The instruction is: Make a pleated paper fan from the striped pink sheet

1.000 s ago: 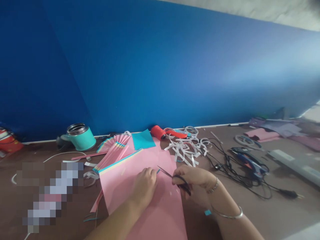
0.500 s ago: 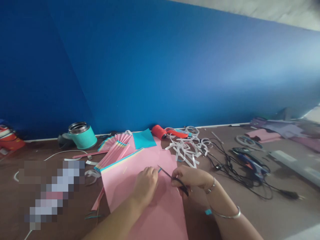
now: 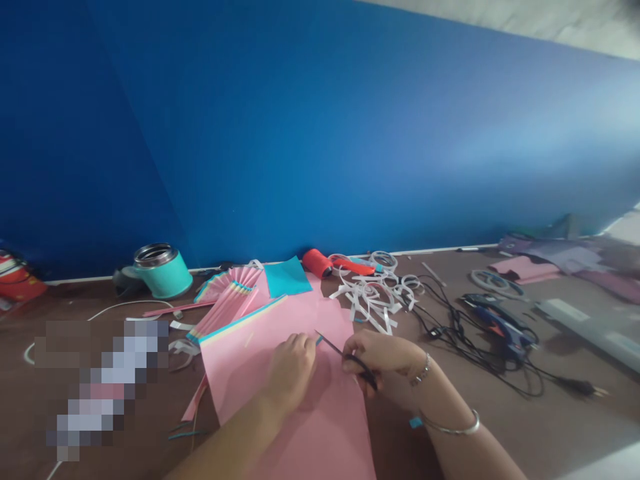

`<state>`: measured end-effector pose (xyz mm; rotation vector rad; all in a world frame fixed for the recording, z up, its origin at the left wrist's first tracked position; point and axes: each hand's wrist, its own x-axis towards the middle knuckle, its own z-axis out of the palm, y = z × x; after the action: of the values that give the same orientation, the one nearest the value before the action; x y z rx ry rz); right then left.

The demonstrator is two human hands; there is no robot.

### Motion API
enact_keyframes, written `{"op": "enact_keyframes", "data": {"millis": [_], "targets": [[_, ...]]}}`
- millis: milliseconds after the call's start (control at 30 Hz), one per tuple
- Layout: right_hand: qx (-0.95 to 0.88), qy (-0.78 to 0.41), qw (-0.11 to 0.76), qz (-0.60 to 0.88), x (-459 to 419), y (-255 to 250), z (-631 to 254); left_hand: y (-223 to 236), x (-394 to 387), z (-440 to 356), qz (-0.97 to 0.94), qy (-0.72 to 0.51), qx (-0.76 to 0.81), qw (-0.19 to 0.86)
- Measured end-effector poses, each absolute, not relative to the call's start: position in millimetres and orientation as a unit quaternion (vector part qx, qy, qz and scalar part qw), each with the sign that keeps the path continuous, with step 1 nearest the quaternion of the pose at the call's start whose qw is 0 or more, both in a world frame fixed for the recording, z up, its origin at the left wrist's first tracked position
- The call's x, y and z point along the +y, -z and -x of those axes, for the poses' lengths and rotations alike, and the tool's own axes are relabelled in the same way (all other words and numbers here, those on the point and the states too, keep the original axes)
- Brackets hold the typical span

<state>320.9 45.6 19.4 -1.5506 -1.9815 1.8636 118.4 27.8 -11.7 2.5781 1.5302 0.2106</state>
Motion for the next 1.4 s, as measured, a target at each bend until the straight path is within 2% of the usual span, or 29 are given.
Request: {"op": "enact_keyframes", "data": {"millis": [1400], "targets": [[-0.664,-0.553,-0.003,0.504,46.8,-11.7,-327.3,4.0,27.3,-119.0,-0.856,-0.036,0.511,0.073]]}}
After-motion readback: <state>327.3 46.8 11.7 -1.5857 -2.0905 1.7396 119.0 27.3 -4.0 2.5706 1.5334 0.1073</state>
